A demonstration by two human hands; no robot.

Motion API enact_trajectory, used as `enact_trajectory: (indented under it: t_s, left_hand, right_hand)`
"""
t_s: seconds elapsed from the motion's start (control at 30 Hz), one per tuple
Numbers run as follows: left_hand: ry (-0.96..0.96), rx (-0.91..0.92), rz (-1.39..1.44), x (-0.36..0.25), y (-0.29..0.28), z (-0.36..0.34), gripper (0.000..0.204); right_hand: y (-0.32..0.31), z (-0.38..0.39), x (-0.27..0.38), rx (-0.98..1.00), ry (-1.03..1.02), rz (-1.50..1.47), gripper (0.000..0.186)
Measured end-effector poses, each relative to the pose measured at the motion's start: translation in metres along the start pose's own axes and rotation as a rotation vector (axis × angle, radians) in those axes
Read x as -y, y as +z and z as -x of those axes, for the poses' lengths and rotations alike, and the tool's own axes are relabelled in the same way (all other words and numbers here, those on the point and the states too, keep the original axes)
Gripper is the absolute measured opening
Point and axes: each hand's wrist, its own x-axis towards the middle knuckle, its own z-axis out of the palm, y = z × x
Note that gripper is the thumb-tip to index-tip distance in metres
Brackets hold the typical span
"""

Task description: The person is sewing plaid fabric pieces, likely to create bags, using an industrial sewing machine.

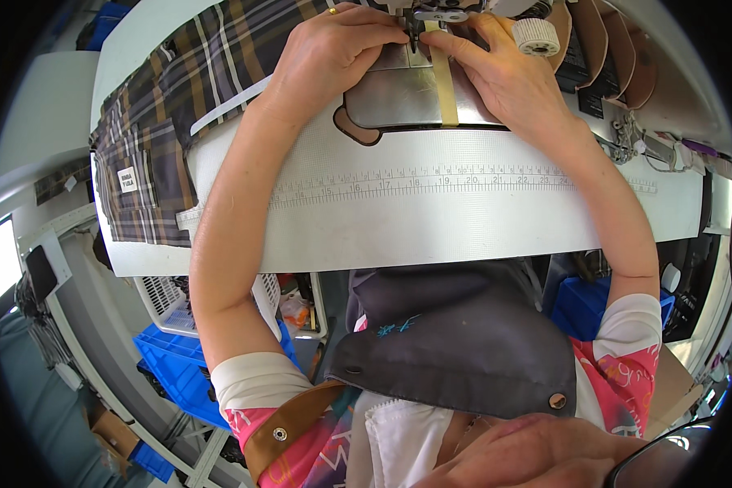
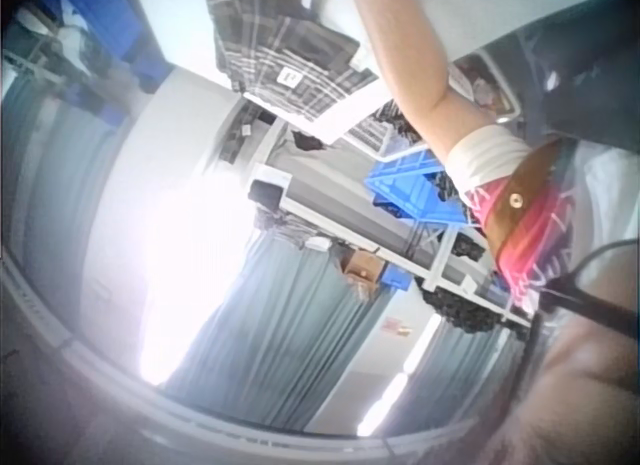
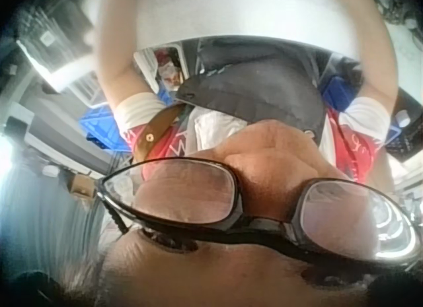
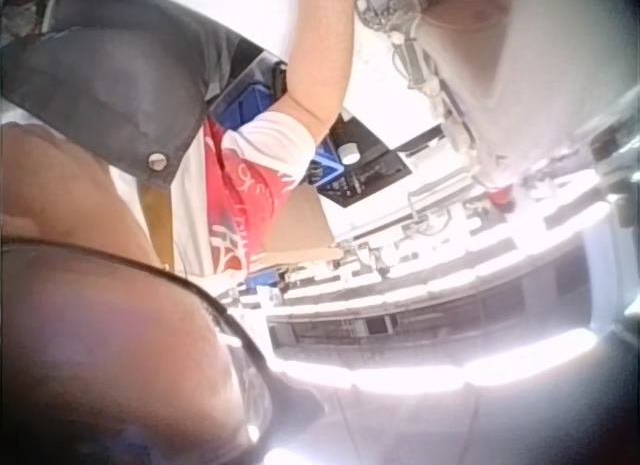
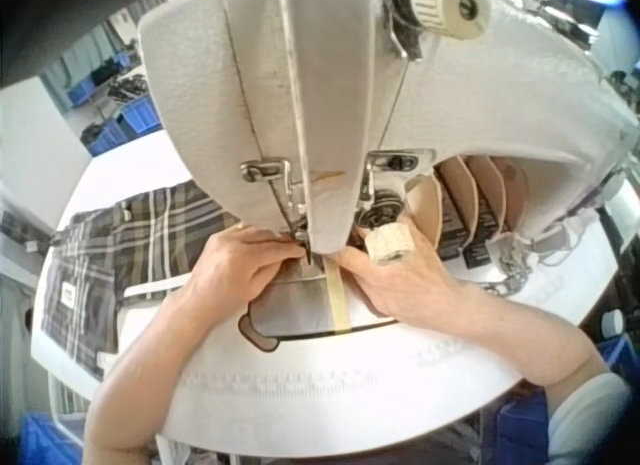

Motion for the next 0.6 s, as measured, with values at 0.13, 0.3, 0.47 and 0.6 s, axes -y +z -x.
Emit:
enact_trajectory:
  t_s: [0.13,0.3,0.47,0.6]
  left_hand:
    - [0.015,-0.013,-0.008,-0.001,0.0,-0.003,0.022]
    - [0.009,-0.029,-0.01,0.001,0.003,-0.001,0.021]
    - [0.049,-0.058,0.007,0.002,0.004,0.001,0.019]
    - [0.067,-0.015,-0.039,0.001,-0.002,0.0,0.016]
  right_hand:
    - [0.001,-0.002,-0.001,-0.005,0.039,-0.06,0.029]
    - [0.011,0.002,-0.004,-0.002,0.082,-0.07,0.038]
    - [0.008,0.001,0.002,-0.041,0.099,-0.069,0.031]
    - [0.008,0.001,0.0,-0.171,0.027,-0.1,0.028]
